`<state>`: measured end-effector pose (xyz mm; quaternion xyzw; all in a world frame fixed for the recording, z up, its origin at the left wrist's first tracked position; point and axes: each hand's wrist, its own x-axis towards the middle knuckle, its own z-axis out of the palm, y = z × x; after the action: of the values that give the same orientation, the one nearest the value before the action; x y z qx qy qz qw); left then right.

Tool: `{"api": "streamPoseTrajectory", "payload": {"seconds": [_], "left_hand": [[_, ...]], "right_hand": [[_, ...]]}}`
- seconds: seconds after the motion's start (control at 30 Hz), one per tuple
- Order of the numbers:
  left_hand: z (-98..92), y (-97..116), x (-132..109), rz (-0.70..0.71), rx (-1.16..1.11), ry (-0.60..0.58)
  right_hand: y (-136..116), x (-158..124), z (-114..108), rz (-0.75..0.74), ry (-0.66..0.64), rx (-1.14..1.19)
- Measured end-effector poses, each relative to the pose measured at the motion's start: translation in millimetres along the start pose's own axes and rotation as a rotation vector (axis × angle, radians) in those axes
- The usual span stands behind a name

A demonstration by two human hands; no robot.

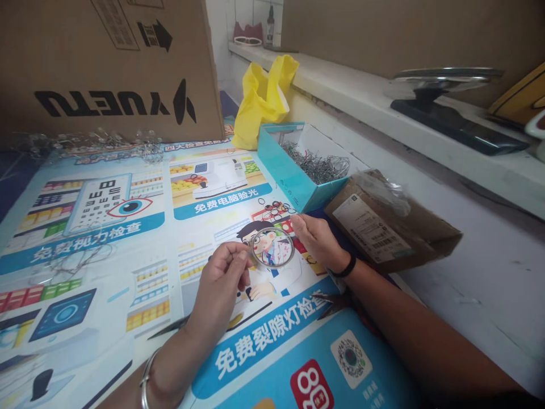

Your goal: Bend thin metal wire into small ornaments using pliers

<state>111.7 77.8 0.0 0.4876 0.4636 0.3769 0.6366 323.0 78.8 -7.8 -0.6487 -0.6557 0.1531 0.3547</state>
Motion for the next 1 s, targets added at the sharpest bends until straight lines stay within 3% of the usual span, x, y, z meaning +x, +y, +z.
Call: {"api": "streamPoseTrajectory", "payload": {"seconds": [1.0], "left_hand": [[-0.1,-1.0,0.3,0.001,0.015,-0.01]], "right_hand": [[-0.1,2.0,1.4,-0.008,-0.03,-0.092]]}}
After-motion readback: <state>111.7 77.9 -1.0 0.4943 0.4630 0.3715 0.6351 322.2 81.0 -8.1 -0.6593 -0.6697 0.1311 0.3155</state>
